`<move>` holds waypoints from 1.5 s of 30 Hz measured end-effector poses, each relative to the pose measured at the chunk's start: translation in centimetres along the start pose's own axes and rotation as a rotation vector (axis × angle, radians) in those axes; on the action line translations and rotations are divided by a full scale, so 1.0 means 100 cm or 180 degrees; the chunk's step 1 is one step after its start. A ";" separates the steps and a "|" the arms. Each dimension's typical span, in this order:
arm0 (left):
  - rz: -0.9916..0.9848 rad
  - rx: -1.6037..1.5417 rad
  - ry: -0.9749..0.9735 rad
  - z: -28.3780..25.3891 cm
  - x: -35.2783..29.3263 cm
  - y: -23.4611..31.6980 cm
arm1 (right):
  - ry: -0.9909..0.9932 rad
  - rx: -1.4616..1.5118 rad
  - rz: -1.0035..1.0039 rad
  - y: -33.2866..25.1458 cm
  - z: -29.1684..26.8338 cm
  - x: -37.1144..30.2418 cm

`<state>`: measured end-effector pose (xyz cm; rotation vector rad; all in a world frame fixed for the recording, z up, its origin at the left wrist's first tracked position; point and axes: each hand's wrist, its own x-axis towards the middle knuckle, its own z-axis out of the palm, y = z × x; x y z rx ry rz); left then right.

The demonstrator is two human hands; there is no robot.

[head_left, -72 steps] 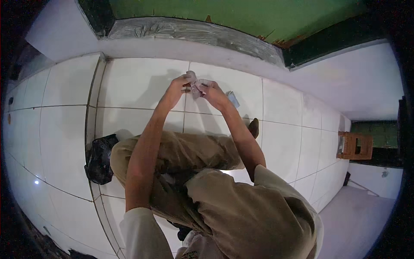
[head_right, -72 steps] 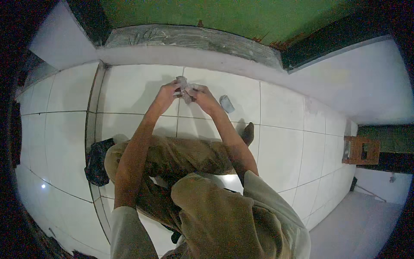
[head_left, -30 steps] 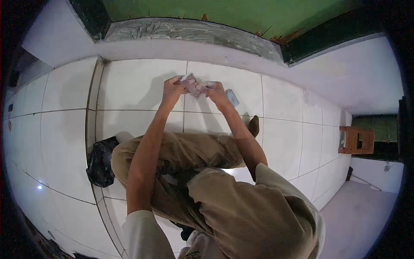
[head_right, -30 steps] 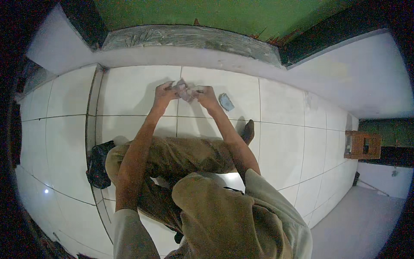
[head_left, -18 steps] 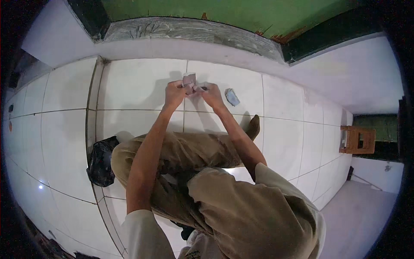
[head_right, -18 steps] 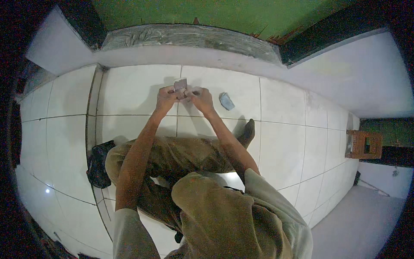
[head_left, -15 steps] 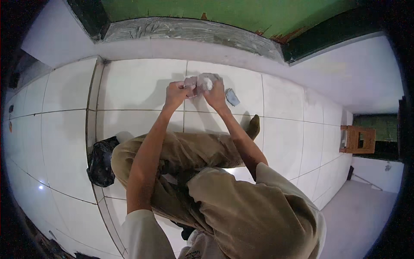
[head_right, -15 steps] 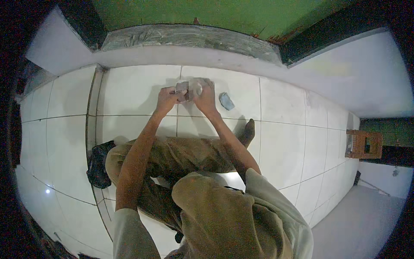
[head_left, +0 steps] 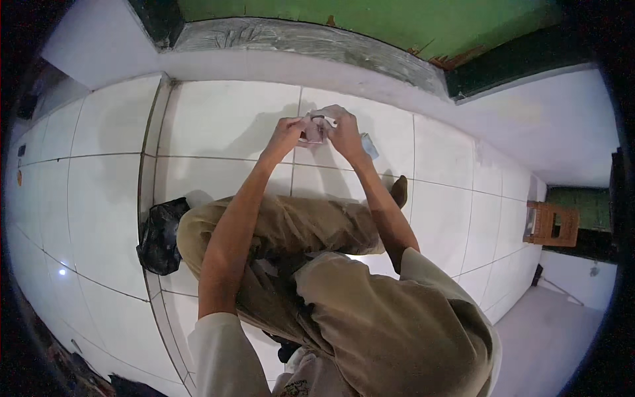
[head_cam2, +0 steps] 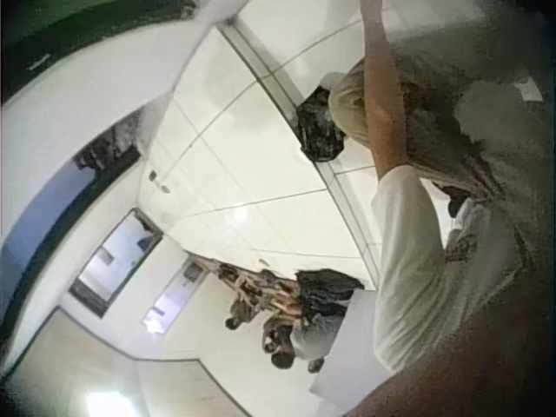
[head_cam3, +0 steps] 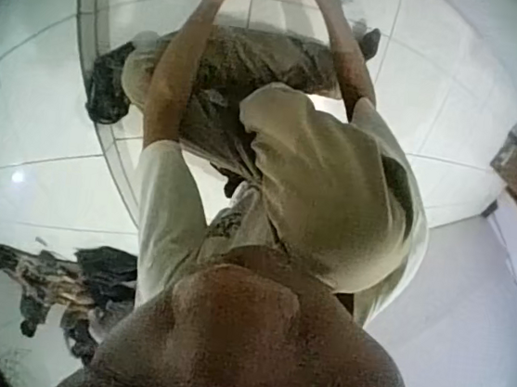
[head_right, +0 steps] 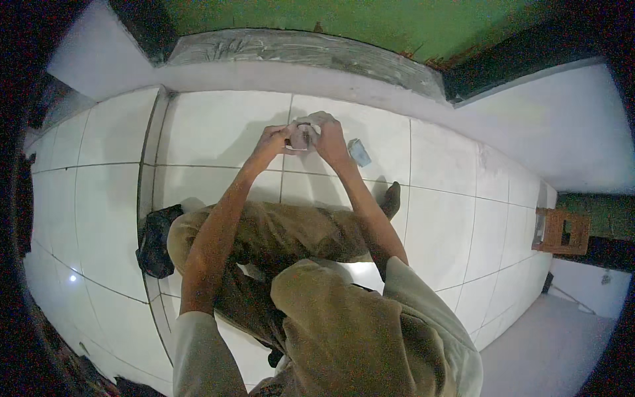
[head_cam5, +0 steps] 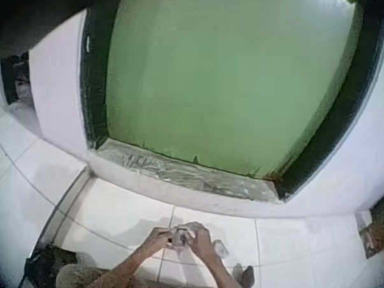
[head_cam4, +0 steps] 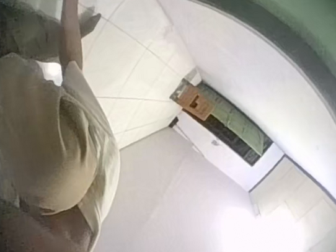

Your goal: The person applies grout to the joints of floor tiles using a putty knife, wipes the tile surfaces with a cloth, and places waste into a black plastic bag.

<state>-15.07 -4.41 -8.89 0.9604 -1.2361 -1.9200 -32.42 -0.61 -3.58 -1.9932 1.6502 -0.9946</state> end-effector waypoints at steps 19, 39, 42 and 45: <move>-0.0021 -0.0131 -0.0403 -0.007 -0.001 0.016 | -0.0187 0.1404 0.1187 0.041 0.005 0.004; 0.0404 0.4155 0.0507 -0.048 -0.062 0.121 | -0.0182 0.1647 0.1231 0.003 0.001 -0.014; 0.1028 0.3089 0.1068 -0.113 -0.122 0.173 | -0.0069 0.1761 0.1283 0.015 -0.006 -0.022; 0.0507 0.3931 0.1653 -0.190 -0.212 0.150 | 0.0041 0.1706 0.1585 0.011 -0.009 -0.035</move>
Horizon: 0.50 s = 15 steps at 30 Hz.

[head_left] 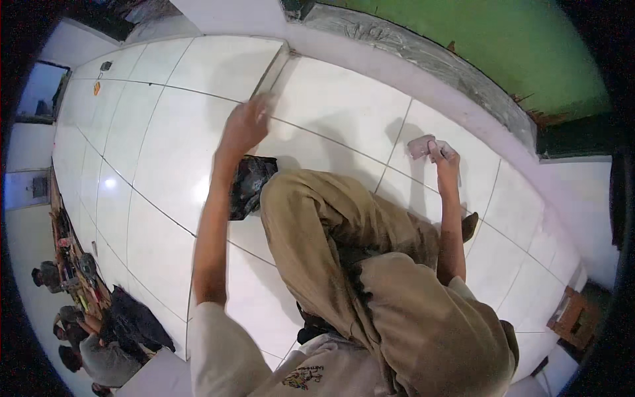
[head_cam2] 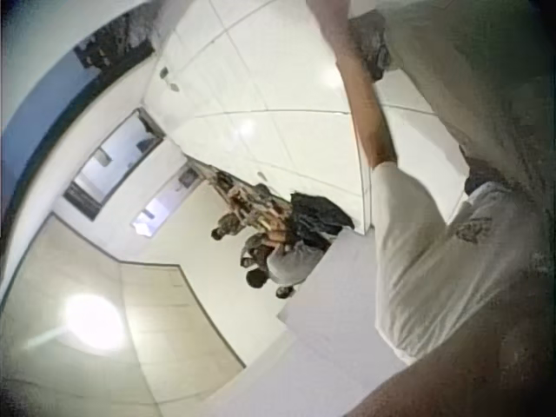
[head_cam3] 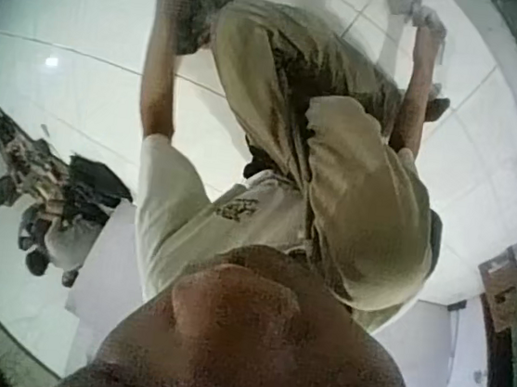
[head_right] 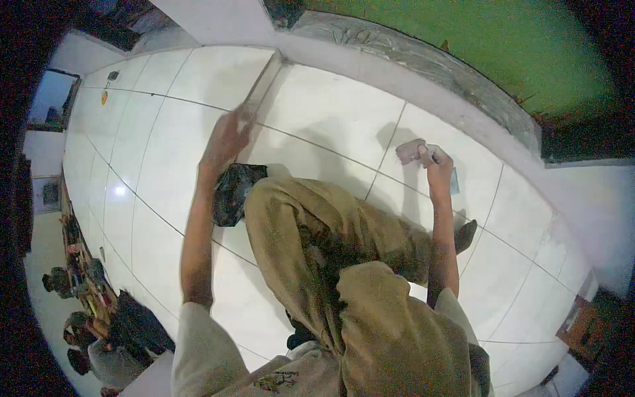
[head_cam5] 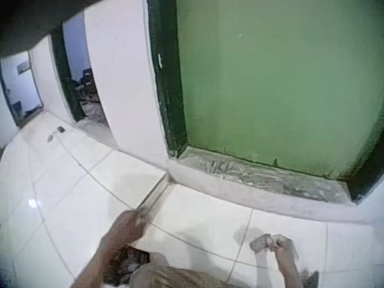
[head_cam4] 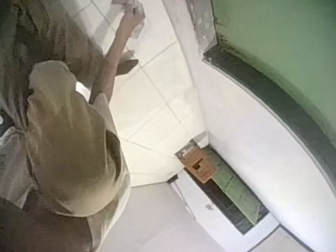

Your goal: The person applies grout to the joints of floor tiles using a putty knife, wipes the tile surfaces with a cloth, and places waste into a black plastic bag.

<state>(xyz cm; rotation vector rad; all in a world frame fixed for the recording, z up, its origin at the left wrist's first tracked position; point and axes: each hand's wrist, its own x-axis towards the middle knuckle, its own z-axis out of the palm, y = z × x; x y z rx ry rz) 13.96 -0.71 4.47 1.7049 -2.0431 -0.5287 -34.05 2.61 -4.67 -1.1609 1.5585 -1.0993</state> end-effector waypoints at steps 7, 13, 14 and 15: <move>0.0215 0.0382 -0.1148 -0.002 -0.095 -0.006 | -0.0084 0.0078 0.0144 0.023 -0.006 -0.018; -0.0219 0.0250 -0.1332 0.016 -0.040 -0.021 | -0.0028 -0.0039 0.0184 0.020 -0.005 -0.027; -0.0128 0.0169 -0.1284 0.020 -0.028 -0.016 | 0.0012 -0.0057 0.0194 0.020 -0.007 -0.028; -0.0132 0.0234 -0.1085 0.026 -0.018 -0.010 | 0.0056 -0.0076 0.0206 0.021 -0.012 -0.029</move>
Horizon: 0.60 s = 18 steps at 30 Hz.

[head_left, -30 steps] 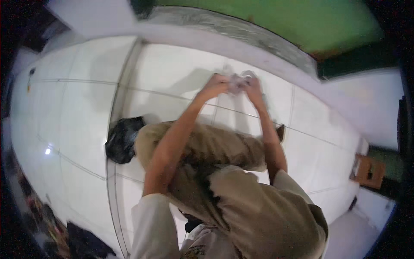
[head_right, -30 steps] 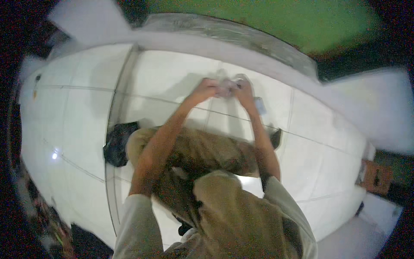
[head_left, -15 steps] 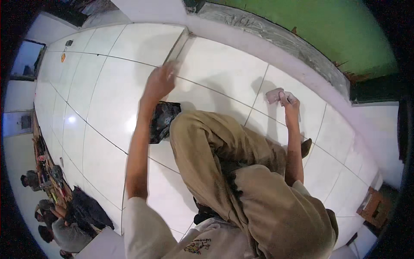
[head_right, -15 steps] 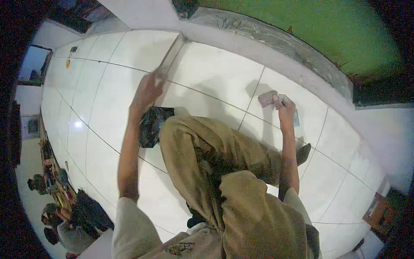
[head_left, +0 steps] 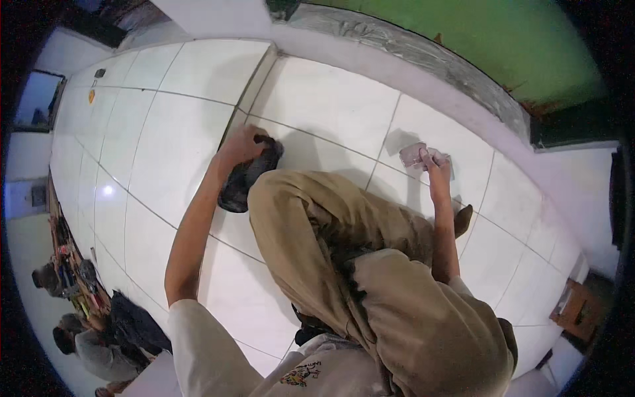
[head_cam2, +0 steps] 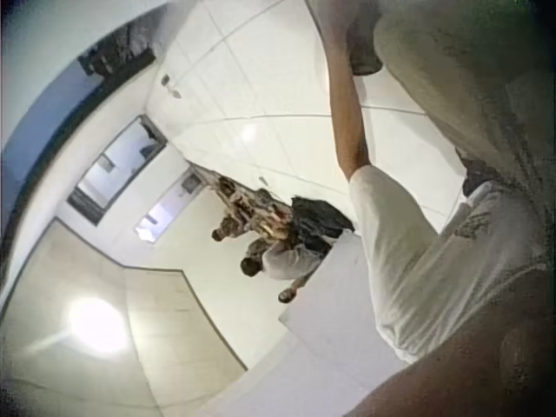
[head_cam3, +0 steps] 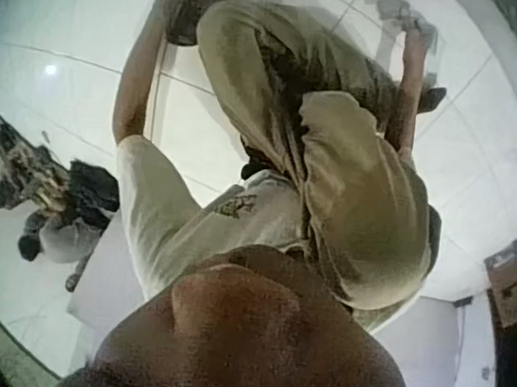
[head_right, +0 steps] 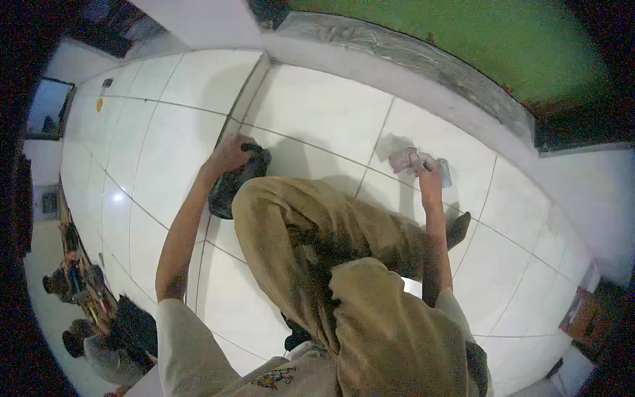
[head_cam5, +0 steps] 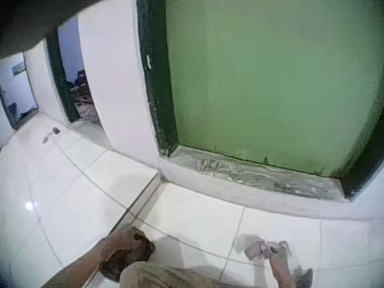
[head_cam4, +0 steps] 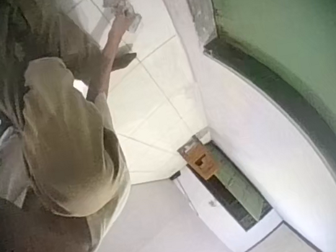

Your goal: The person applies grout to the joints of floor tiles using a putty knife, wipes the tile surfaces with a cloth, and places waste into a black plastic bag.

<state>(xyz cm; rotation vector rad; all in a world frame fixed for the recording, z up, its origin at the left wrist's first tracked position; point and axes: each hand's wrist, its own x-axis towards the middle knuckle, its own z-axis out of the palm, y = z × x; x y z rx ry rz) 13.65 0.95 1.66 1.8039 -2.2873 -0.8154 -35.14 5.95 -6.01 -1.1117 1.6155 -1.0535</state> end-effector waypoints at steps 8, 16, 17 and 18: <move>0.0304 -0.0329 0.0585 0.022 0.123 0.023 | 0.0258 -0.0020 0.0148 0.001 -0.022 -0.008; 0.0291 0.0486 0.1492 0.032 0.181 0.060 | 0.0342 0.0071 0.0044 -0.009 -0.023 -0.013; 0.0697 0.0755 0.1766 0.025 0.182 0.061 | 0.0304 0.0368 -0.0029 0.003 -0.018 -0.009; 0.0793 0.0710 0.1853 0.026 0.181 0.083 | 0.0176 0.0188 -0.0126 0.003 -0.020 -0.007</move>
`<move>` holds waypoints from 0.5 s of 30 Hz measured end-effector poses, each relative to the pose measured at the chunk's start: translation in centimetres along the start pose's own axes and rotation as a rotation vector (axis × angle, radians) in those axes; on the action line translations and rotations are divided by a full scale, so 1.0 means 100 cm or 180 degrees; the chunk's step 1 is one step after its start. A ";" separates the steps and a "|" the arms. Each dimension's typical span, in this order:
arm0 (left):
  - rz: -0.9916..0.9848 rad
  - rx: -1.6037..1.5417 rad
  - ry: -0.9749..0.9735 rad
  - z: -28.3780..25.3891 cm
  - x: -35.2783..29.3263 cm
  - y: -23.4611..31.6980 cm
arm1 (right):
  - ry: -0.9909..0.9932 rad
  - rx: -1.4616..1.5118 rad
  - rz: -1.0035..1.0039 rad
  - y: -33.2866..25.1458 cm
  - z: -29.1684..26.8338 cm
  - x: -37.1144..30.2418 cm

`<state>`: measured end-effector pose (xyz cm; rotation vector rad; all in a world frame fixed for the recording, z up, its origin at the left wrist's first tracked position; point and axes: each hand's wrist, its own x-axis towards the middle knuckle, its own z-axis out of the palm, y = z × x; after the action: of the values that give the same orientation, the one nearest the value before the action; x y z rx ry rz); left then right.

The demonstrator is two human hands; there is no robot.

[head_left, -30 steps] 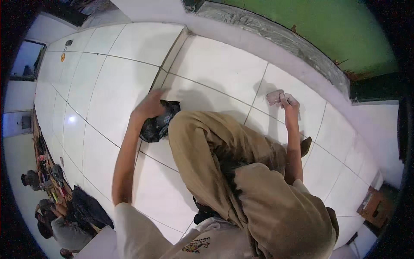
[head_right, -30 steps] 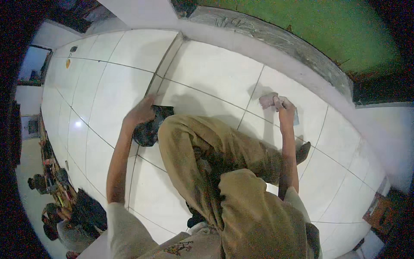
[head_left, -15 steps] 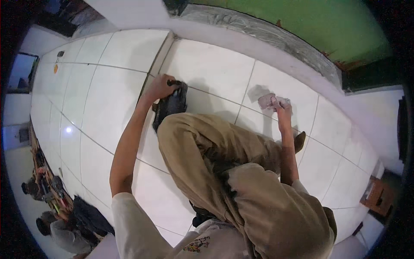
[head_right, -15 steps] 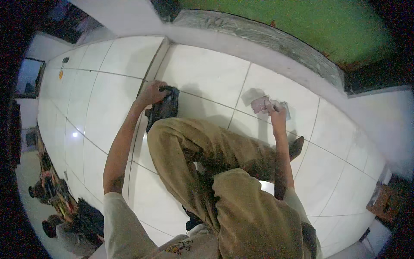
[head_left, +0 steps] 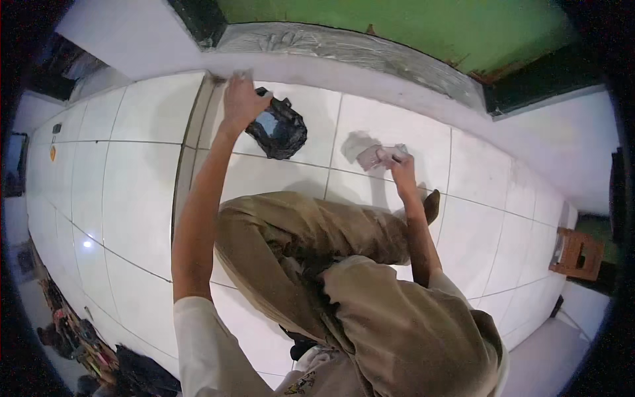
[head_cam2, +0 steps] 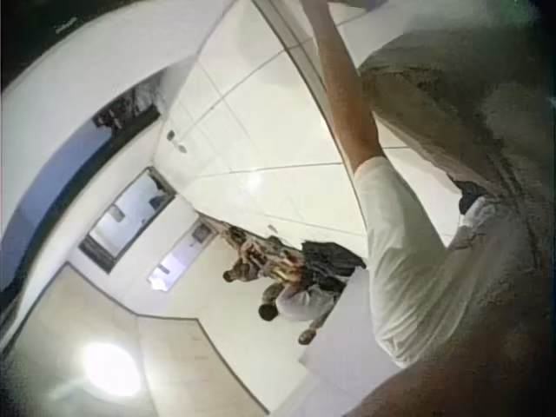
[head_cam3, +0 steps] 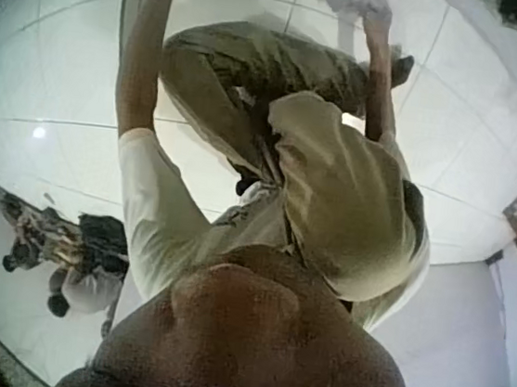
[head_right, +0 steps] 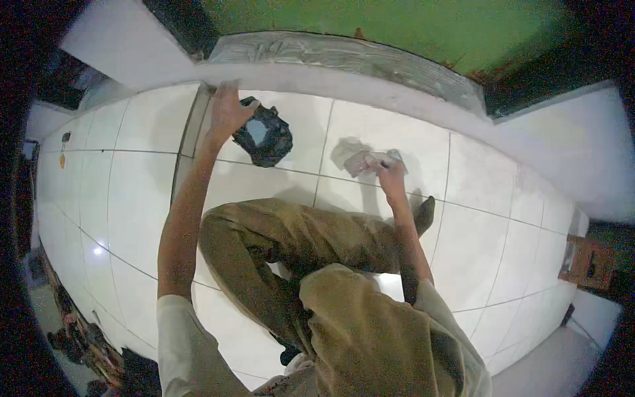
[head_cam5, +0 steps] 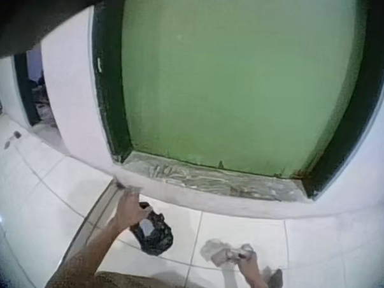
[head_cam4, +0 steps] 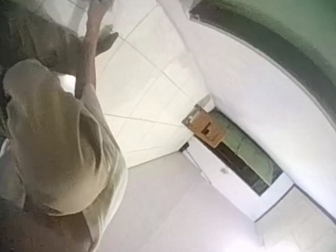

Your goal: The person applies grout to the joints of floor tiles using a putty knife, wipes the tile surfaces with a cloth, and places waste into a black plastic bag.

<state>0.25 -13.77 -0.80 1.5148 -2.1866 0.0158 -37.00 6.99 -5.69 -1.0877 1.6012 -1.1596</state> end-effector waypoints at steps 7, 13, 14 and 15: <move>0.0576 -0.2342 -0.2860 0.014 -0.010 0.169 | -0.0470 -0.0462 -0.0157 -0.044 0.010 0.010; -0.0357 -0.3565 -0.2948 0.052 -0.032 0.187 | -0.0355 0.0137 -0.0315 -0.040 0.002 0.025; -0.0529 -0.3778 -0.2844 0.060 -0.037 0.189 | -0.0256 0.0097 -0.0294 -0.039 -0.002 0.024; -0.0861 -0.4247 -0.2449 0.067 -0.048 0.194 | -0.0303 0.0037 -0.0288 -0.038 -0.005 0.026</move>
<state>-18.11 -3.82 -3.64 0.9607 -1.6136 -1.9208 -37.52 3.85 -2.29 -1.2006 1.4835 -1.1572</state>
